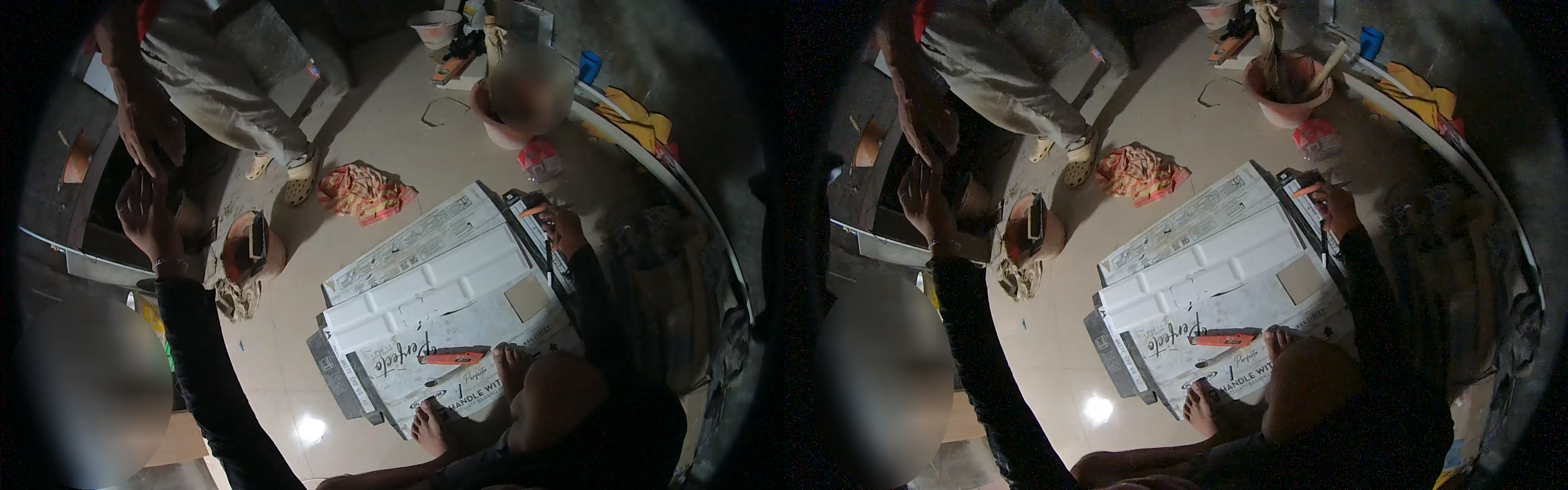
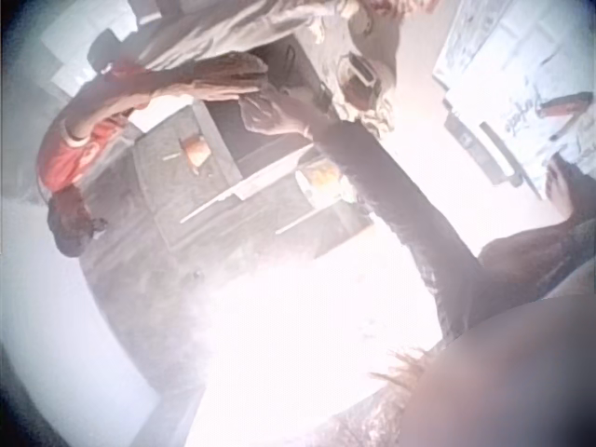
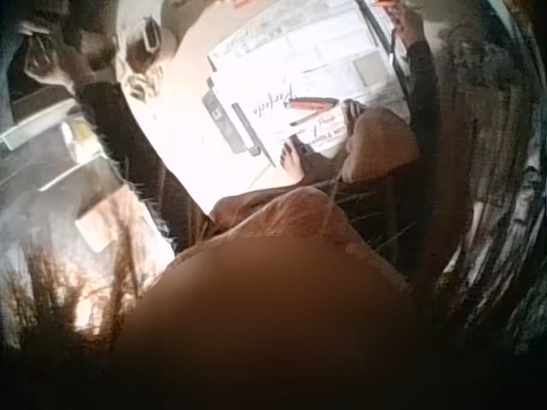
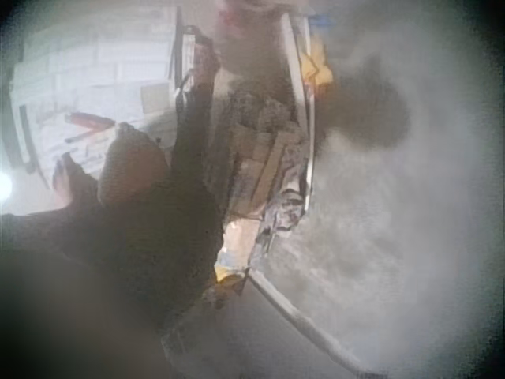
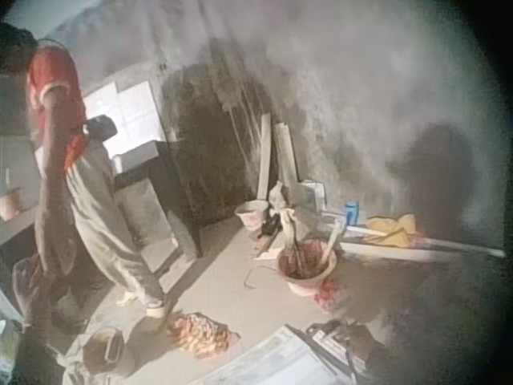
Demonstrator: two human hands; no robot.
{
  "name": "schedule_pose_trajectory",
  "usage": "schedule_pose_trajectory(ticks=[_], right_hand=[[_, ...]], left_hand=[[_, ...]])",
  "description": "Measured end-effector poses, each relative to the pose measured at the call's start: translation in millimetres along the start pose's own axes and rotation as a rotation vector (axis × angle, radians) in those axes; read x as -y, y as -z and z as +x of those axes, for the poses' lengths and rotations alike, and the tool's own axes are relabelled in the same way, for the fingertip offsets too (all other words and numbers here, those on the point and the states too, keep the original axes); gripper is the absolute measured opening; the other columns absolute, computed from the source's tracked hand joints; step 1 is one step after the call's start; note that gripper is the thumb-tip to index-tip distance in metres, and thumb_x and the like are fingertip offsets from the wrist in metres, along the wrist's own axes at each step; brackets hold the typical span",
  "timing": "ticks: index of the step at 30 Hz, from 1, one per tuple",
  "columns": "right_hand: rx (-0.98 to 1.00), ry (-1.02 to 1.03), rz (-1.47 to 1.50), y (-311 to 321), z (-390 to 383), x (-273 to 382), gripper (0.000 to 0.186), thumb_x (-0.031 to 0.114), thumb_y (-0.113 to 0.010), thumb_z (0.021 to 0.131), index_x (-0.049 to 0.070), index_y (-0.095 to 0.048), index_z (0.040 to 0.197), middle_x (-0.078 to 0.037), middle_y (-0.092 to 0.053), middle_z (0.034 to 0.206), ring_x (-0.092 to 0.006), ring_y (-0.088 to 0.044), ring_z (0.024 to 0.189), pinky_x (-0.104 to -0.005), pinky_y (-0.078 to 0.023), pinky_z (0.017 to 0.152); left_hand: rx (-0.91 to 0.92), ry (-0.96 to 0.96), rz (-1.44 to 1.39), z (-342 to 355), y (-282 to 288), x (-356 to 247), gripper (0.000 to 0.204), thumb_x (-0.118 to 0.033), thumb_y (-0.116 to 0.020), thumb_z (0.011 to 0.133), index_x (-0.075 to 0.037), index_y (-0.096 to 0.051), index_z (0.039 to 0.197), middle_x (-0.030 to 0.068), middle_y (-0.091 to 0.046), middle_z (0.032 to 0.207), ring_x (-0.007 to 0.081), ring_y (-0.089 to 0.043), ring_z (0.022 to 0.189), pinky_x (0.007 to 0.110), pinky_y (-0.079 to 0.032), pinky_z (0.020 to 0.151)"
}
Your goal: The person sits on the floor and uses a red utility knife and pliers to scrape and pry at a small black plastic component. They repeatedly scrape the surface and edges of the component, then use pliers to pull at parts of it, occasionally rotating the object to access different sides.
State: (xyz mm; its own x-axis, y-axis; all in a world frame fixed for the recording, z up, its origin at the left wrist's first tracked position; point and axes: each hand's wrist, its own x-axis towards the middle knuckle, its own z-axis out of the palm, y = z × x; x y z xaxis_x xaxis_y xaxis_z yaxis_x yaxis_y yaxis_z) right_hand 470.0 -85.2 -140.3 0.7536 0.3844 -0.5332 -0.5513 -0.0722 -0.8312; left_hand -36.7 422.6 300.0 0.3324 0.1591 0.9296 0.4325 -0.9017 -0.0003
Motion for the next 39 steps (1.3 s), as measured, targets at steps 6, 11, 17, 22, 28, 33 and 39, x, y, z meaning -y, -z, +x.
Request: schedule_pose_trajectory(ticks=[6, 11, 17, 22, 28, 33, 39], right_hand=[[0.162, 0.1, -0.497, 64.9, 46.9, -14.9, 0.046, 0.034, -0.066, 0.106, -0.001, -0.066, 0.136, -0.01, -0.071, 0.107, -0.0197, -0.068, 0.087, -0.0318, -0.053, 0.065], [-0.318, 0.453, -1.283, 36.1, 28.9, -14.2, 0.057, 0.036, -0.069, 0.103, -0.007, -0.061, 0.141, -0.023, -0.069, 0.126, -0.0349, -0.068, 0.111, -0.0433, -0.055, 0.091], [-0.166, 0.564, -1.34, -28.6, -38.9, -26.5, 0.066, 0.042, -0.066, 0.105, -0.005, -0.054, 0.149, -0.031, -0.057, 0.15, -0.0467, -0.049, 0.144, -0.0552, -0.041, 0.118], [-0.032, 0.596, -1.365, -46.1, -75.1, -30.9, 0.066, 0.046, -0.069, 0.104, -0.003, -0.057, 0.147, -0.028, -0.063, 0.142, -0.0427, -0.063, 0.129, -0.0528, -0.047, 0.11], [-0.013, 0.38, -1.306, -46.2, -70.7, -44.9, 0.06, 0.043, -0.072, 0.103, 0.001, -0.06, 0.144, -0.024, -0.067, 0.133, -0.0351, -0.068, 0.117, -0.0474, -0.053, 0.101], [0.089, 0.518, -1.463, -40.9, -67.7, -57.0, 0.054, 0.038, -0.078, 0.1, 0.001, -0.064, 0.137, -0.019, -0.069, 0.121, -0.0326, -0.069, 0.102, -0.0438, -0.056, 0.091], [0.275, 0.688, -1.847, -46.1, -65.1, -43.7, 0.044, 0.033, -0.074, 0.104, -0.001, -0.067, 0.13, -0.018, -0.071, 0.121, -0.0287, -0.07, 0.11, -0.0407, -0.056, 0.095]], left_hand=[[0.043, 0.361, -0.59, -64.4, -5.5, -19.8, 0.041, -0.005, -0.077, 0.093, -0.001, -0.061, 0.131, 0.0138, -0.07, 0.137, 0.0203, -0.066, 0.122, 0.038, -0.055, 0.102], [0.621, 0.457, -0.158, -236.3, 7.7, -122.1, 0.044, -0.022, -0.086, 0.091, -0.005, -0.067, 0.128, 0.0165, -0.072, 0.118, 0.0304, -0.068, 0.116, 0.043, -0.053, 0.102], [1.042, 0.482, -0.082, -423.7, 0.9, -219.9, 0.083, -0.045, -0.07, 0.098, 0.005, -0.043, 0.157, 0.0281, -0.039, 0.167, 0.0464, -0.039, 0.154, 0.057, -0.028, 0.129], [0.869, 1.001, 0.234, -467.3, 10.0, -209.0, 0.089, -0.05, -0.068, 0.099, 0.01, -0.039, 0.158, 0.0362, -0.039, 0.16, 0.052, -0.041, 0.145, 0.06, -0.032, 0.122], [0.864, 1.179, 0.268, -484.7, 20.2, -186.5, 0.091, -0.047, -0.074, 0.094, 0.012, -0.041, 0.154, 0.0327, -0.05, 0.135, 0.0515, -0.048, 0.128, 0.06, -0.038, 0.112], [0.901, 1.178, 0.239, -476.2, 13.4, -189.2, 0.075, -0.045, -0.077, 0.091, 0.0, -0.051, 0.144, 0.0255, -0.051, 0.132, 0.0428, -0.044, 0.126, 0.059, -0.032, 0.112], [0.966, 1.236, 0.303, -459.4, -1.1, -189.0, 0.077, -0.044, -0.078, 0.089, -0.002, -0.047, 0.147, 0.0223, -0.053, 0.132, 0.0389, -0.041, 0.127, 0.059, -0.028, 0.113]])
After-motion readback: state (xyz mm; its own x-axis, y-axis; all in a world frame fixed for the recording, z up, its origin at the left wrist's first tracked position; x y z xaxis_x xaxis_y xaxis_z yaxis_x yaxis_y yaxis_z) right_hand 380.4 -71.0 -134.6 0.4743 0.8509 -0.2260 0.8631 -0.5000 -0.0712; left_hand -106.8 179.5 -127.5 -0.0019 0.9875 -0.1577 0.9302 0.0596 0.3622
